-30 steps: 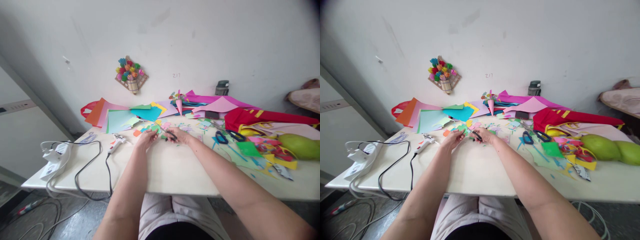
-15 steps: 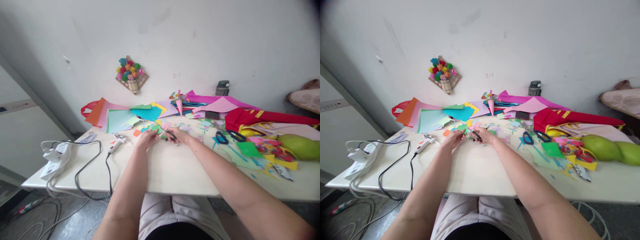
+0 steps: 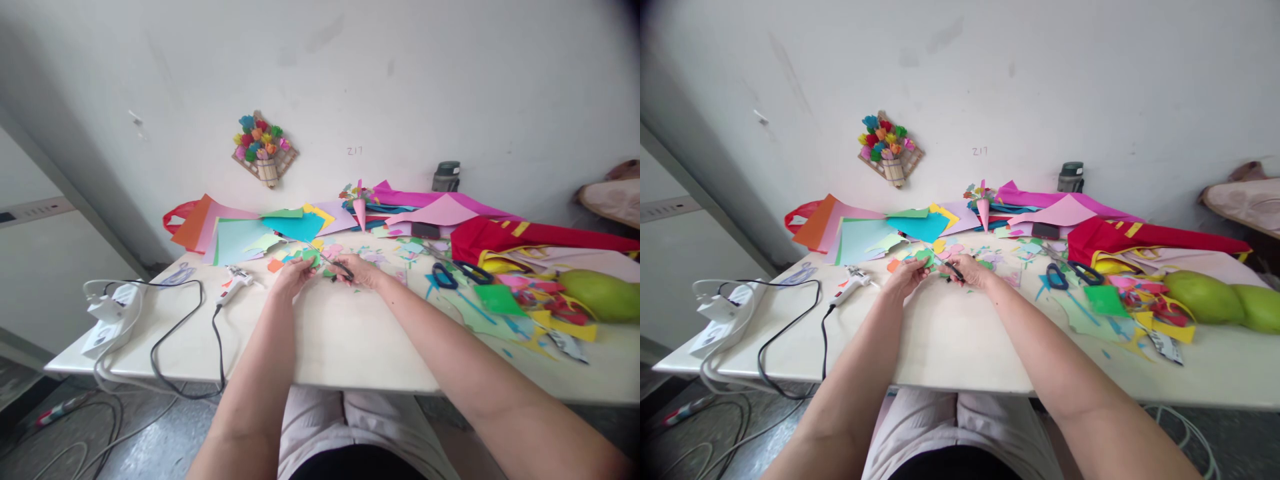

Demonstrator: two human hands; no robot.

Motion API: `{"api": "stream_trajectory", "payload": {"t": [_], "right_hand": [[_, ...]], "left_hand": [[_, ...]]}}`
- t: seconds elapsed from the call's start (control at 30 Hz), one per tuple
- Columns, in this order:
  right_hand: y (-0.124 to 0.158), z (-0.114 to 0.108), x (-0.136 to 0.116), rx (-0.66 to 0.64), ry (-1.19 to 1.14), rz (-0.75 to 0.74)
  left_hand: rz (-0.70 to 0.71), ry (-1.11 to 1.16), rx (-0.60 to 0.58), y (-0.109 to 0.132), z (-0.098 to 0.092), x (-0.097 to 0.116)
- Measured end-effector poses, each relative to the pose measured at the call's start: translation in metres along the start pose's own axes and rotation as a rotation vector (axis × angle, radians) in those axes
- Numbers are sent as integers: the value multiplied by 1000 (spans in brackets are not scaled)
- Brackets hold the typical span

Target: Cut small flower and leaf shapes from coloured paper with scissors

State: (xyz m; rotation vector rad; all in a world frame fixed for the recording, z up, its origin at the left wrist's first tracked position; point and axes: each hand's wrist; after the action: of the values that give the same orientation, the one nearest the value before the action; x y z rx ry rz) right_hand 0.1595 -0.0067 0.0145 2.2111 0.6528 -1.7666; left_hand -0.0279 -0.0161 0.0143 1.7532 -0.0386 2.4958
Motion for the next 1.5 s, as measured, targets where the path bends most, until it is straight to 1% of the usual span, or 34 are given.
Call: {"api": "stream_trajectory", "payload": {"t": [0.47, 0.67, 1.23, 1.5], "right_hand": [[-8, -2, 13, -7, -54, -33], [-8, -2, 13, -12, -59, -30], [-4, -4, 9, -34, -20, -61], [-8, -7, 16, -61, -15, -81]], "left_hand": [[18, 11, 32, -2, -3, -1], [20, 15, 59, -4, -4, -2], [24, 29, 83, -4, -6, -2], [26, 22, 93, -6, -8, -3]]}}
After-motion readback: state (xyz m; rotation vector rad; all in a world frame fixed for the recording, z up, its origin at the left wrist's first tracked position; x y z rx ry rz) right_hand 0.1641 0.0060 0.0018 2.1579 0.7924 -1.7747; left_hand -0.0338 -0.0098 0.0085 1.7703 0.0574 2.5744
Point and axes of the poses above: each hand's wrist, its own y-axis away from the middle knuckle, its own z-axis out of the palm, x = y × z, and after that the axes turned 2 degrees about x, right-handed
